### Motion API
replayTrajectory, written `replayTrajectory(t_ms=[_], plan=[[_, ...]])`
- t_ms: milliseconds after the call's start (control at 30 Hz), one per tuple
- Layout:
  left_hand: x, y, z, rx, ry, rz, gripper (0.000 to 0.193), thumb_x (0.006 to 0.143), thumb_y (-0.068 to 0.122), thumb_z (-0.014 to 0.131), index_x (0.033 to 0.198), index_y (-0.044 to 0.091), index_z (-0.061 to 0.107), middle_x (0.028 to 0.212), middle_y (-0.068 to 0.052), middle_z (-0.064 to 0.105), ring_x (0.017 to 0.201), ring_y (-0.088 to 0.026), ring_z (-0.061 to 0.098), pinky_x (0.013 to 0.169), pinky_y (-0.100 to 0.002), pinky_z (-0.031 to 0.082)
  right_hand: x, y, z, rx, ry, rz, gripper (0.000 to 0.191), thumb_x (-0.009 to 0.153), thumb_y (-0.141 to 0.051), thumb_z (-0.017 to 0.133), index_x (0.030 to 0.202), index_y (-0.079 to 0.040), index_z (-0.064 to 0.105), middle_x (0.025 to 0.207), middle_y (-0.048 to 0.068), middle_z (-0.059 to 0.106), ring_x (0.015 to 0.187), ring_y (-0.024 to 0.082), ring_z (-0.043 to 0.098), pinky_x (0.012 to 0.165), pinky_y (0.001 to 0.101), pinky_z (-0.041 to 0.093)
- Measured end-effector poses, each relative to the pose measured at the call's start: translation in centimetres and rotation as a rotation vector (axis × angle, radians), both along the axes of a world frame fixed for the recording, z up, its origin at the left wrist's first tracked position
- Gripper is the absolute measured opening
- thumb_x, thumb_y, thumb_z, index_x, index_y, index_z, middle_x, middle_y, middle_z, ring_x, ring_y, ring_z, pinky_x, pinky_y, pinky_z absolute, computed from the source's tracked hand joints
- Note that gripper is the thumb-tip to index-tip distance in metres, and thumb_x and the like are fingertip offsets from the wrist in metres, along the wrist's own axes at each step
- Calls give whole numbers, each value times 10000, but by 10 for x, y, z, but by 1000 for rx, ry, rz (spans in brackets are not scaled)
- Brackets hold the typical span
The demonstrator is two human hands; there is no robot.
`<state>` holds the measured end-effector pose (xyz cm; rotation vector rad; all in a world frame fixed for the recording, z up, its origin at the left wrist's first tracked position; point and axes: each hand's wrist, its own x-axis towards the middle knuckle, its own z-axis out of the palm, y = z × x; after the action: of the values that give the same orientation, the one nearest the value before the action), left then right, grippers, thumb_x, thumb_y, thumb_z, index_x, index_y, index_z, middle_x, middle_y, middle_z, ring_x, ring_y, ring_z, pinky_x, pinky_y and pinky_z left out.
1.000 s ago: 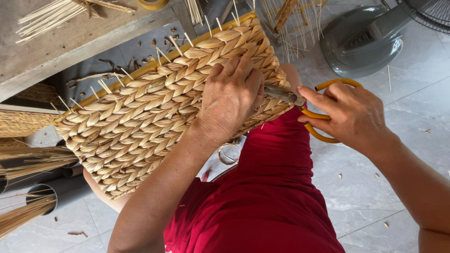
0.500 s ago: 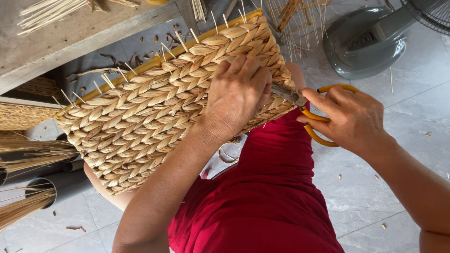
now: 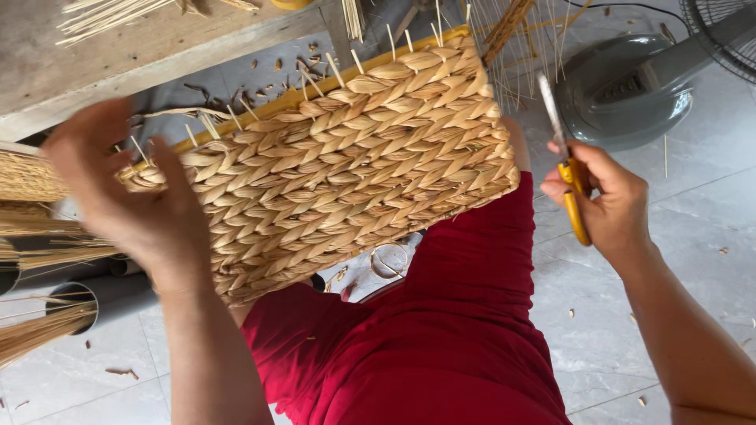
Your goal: The person sits on the floor with a woven water-hyacinth basket on their lap and uses scissors to trim the protruding bamboo stick ends along the basket's rim. They rotate the basket to reach each side, pull off cut pieces by hand, and brush loose debris off the woven surface.
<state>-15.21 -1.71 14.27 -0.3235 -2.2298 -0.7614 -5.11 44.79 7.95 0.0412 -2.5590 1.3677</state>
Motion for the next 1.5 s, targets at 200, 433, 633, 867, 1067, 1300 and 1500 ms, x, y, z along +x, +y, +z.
replayTrajectory(t_ms=[200, 433, 633, 867, 1067, 1300, 1500], plan=[[32, -67, -56, 415, -396, 60, 496, 1178, 302, 604, 1542, -14, 489, 1479, -162, 594, 1336, -230, 583, 1066, -369, 478, -27, -15, -23, -255, 10, 52, 470, 1010, -9, 720, 1456, -32, 574, 1146, 31, 710, 1002, 55, 650, 834, 202, 527], [71, -49, -65, 808, -438, -140, 614, 1136, 440, 539, 1528, -29, 476, 1412, -103, 617, 1292, -151, 569, 1148, -309, 441, -13, -25, -35, -103, 44, -49, 451, 959, -8, 765, 1390, 21, 632, 980, 54, 678, 772, 75, 607, 724, 238, 487], [109, -38, -90, 856, -187, -226, 626, 1124, 472, 565, 1522, 0, 458, 1456, -81, 588, 1344, -161, 565, 1192, -326, 451, 37, -24, -59, -100, 135, -48, 500, 962, -35, 774, 1416, 35, 576, 1095, 50, 685, 985, 81, 658, 932, 249, 543], [94, -43, -115, 520, -164, 43, 563, 1156, 457, 494, 1488, 4, 541, 1289, -62, 583, 1179, -131, 566, 1052, -262, 450, 27, -30, -73, -102, 3, -86, 553, 889, -61, 798, 1402, -8, 598, 983, 3, 678, 834, 72, 609, 750, 234, 511], [98, -14, -87, 499, -8, 179, 520, 1121, 336, 519, 1523, 10, 460, 1243, -115, 601, 1111, -193, 540, 991, -313, 441, 37, -36, -78, -52, 0, -84, 584, 912, -71, 784, 1450, -3, 569, 968, 7, 661, 847, 82, 587, 774, 237, 492], [93, 86, -51, -175, -110, -306, 457, 1005, 88, 702, 1452, 76, 609, 1556, -125, 524, 1507, -360, 409, 1283, -534, 261, 23, -46, -84, -204, 49, -139, 568, 952, -57, 751, 1477, -12, 539, 1082, 8, 665, 942, 72, 626, 792, 218, 507], [57, 155, -69, -545, -205, -214, 867, 1042, 609, 581, 1665, 89, 276, 1717, -109, 256, 1600, -277, 191, 1280, -557, 96, 25, -49, -90, -279, 54, -132, 554, 968, -47, 737, 1480, 3, 532, 1147, 22, 670, 1003, 78, 638, 890, 224, 531]])
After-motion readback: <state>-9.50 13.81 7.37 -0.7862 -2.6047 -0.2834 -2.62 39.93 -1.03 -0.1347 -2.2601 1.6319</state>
